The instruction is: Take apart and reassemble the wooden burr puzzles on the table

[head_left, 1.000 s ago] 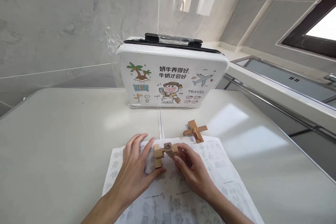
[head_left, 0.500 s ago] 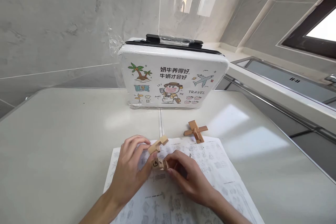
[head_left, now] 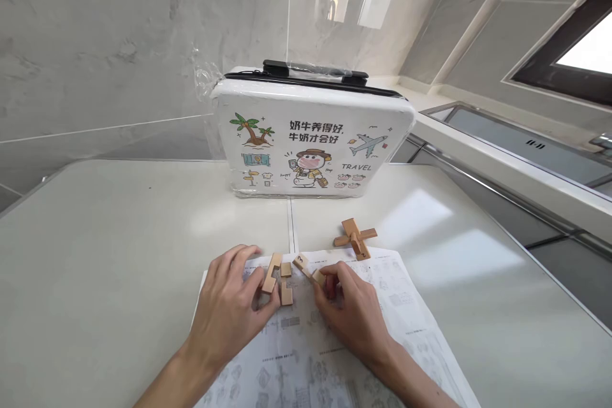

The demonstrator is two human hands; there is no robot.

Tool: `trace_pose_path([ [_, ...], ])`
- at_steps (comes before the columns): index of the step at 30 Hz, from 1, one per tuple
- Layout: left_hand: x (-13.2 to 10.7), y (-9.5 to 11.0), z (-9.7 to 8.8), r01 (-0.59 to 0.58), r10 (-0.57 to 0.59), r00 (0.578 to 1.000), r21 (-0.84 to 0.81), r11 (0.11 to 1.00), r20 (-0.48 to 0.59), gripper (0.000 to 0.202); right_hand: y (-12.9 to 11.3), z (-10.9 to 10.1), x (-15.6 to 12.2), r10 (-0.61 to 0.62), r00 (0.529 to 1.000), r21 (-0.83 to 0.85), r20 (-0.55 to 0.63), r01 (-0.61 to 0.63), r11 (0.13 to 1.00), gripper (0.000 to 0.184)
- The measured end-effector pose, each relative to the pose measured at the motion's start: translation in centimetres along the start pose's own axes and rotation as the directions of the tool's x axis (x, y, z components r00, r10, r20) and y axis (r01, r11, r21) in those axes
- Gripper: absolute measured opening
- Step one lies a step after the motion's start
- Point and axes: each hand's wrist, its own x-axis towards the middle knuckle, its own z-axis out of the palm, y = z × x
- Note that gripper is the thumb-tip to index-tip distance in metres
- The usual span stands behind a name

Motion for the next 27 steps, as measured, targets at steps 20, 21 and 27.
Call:
trace_pose_path([
  [20, -1.2, 0.4, 0.9, 0.018, 0.069, 0.972, -0.363, 0.931, 0.225, 0.070, -0.6, 0.4, -0.5, -0.173, 0.983, -0.029, 0.069, 0.175, 0.984, 0.006],
  [21, -1.2, 0.4, 1.0, 0.030, 0.068, 0.968, -0.384, 0.923, 0.240, 0.071, -0.7, 0.3, -0.5, -0.180, 0.980, -0.018, 0.083, 0.182, 0.983, 0.006],
  [27, -1.2, 0.4, 0.9, 0.120, 0.028, 0.949, -0.442, 0.889, 0.315, 0.070, -0.8, 0.2, -0.5, -0.230, 0.964, 0.016, 0.130, 0.230, 0.973, 0.009],
])
